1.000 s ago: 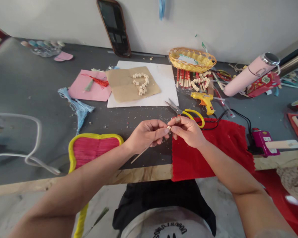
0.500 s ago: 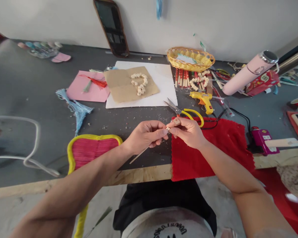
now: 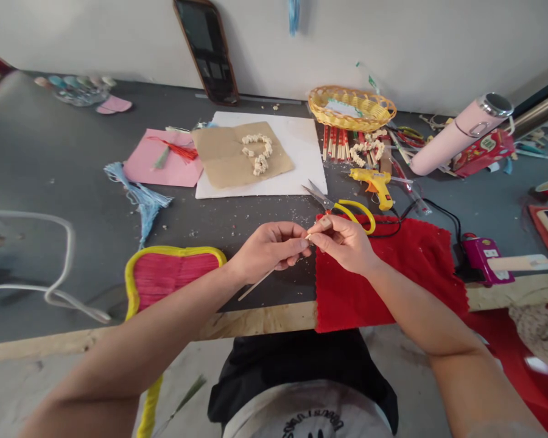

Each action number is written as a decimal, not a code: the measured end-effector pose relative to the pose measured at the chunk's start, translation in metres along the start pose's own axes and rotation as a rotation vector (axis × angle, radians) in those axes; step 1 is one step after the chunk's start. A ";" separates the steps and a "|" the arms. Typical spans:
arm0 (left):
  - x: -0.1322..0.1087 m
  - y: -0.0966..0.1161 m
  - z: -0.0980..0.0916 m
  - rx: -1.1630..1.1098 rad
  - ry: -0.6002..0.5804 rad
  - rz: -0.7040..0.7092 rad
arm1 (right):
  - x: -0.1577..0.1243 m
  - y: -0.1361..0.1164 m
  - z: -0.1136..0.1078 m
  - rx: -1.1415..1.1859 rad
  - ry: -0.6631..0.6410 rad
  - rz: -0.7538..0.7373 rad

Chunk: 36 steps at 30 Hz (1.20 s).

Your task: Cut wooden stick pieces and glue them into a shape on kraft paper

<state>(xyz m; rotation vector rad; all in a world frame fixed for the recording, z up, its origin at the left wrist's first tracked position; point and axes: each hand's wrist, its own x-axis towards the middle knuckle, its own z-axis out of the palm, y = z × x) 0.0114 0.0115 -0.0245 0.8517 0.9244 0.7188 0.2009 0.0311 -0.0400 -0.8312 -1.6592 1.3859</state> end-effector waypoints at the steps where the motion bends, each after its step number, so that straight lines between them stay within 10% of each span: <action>1: 0.000 0.000 0.000 -0.003 0.002 -0.001 | 0.000 0.000 0.000 0.006 -0.002 0.010; 36: -0.003 0.001 0.004 0.162 0.086 0.022 | 0.000 0.003 -0.001 0.005 0.012 0.063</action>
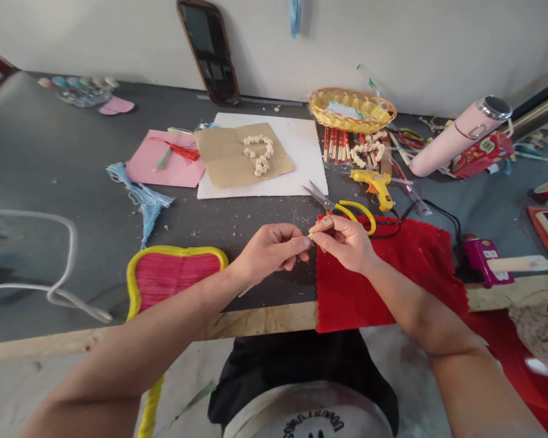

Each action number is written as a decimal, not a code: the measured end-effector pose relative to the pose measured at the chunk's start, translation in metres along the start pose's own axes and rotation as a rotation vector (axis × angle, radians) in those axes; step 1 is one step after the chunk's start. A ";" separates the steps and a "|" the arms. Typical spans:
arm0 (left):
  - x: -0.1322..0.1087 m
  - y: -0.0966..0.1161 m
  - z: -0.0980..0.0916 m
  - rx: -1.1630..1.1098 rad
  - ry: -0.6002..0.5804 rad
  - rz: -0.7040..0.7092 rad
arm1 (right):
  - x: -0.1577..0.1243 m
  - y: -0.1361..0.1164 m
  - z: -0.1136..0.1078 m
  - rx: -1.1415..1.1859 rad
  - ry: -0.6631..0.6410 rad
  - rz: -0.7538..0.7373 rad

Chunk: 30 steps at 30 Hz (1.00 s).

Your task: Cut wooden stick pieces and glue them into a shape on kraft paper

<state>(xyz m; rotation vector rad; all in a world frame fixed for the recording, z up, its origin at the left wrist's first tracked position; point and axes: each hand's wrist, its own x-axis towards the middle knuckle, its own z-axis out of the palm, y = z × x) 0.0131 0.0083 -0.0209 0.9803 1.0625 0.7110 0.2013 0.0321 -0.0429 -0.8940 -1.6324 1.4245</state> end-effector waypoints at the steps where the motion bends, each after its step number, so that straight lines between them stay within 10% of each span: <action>1: 0.000 0.000 -0.001 0.005 0.007 0.005 | 0.001 0.000 0.000 -0.003 0.007 0.013; 14: 0.012 0.007 -0.019 -0.077 0.190 0.126 | 0.006 0.005 -0.014 -0.771 0.063 -0.269; 21: 0.011 0.007 -0.020 -0.102 0.184 0.163 | 0.006 -0.012 -0.049 -1.388 0.069 0.083; 30: 0.011 0.015 -0.028 -0.279 0.276 0.337 | 0.008 -0.010 -0.044 -1.372 -0.057 0.127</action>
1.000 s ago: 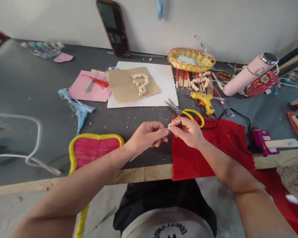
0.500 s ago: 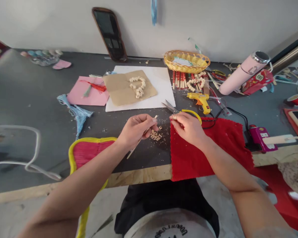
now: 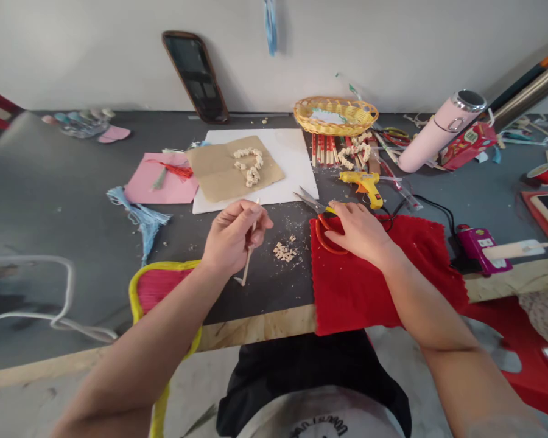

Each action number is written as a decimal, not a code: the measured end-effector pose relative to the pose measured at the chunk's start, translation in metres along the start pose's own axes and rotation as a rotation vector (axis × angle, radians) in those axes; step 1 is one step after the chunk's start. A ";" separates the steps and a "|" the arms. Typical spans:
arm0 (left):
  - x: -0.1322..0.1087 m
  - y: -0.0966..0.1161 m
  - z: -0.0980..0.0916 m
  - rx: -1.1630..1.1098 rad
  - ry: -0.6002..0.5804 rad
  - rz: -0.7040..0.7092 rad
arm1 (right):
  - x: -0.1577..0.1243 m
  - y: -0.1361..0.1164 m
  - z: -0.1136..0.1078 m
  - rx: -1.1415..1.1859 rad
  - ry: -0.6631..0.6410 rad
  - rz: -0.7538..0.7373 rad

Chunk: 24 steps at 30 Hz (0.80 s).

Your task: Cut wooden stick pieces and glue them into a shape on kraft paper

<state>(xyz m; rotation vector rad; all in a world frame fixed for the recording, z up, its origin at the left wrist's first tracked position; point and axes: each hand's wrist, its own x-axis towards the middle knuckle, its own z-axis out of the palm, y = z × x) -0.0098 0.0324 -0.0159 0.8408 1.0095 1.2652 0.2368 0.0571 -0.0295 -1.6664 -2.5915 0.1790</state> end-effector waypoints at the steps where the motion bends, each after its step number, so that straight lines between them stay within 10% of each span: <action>1: 0.000 0.001 0.000 -0.023 0.008 0.012 | 0.001 0.000 0.001 0.012 0.015 0.021; 11: 0.000 0.003 0.000 -0.034 0.018 0.131 | 0.007 0.004 0.004 1.017 0.446 -0.011; 24: -0.010 -0.004 0.000 0.127 -0.028 0.183 | -0.009 -0.031 0.009 0.804 0.245 -0.429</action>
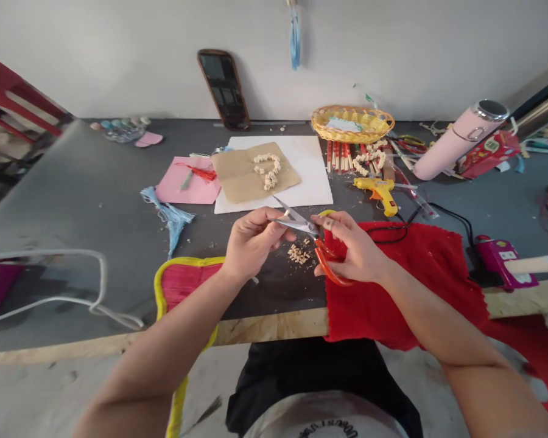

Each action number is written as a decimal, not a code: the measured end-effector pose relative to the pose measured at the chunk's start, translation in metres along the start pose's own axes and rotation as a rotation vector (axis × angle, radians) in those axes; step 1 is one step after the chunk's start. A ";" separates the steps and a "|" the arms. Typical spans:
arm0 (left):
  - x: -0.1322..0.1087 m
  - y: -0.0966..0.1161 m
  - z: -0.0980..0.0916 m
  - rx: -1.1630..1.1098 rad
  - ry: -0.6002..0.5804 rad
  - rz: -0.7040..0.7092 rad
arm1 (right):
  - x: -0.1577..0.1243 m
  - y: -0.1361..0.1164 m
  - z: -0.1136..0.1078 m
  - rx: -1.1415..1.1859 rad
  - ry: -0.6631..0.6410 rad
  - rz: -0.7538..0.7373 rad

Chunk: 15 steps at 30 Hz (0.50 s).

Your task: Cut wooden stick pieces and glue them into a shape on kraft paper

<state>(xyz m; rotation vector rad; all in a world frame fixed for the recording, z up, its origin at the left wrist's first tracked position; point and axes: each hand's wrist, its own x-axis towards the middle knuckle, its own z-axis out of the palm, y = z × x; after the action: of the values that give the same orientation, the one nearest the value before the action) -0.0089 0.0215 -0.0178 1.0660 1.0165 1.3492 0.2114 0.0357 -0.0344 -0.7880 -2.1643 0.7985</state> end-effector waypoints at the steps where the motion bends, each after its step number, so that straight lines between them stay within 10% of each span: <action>1: 0.000 -0.001 0.000 0.003 -0.009 -0.004 | 0.000 0.001 0.000 0.005 -0.009 -0.003; 15: 0.000 -0.006 -0.005 0.132 -0.108 0.011 | -0.001 0.002 0.000 0.037 -0.038 0.032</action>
<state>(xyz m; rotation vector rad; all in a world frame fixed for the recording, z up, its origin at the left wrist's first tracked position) -0.0123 0.0220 -0.0248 1.2310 1.0313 1.2333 0.2130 0.0366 -0.0363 -0.7962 -2.1692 0.8735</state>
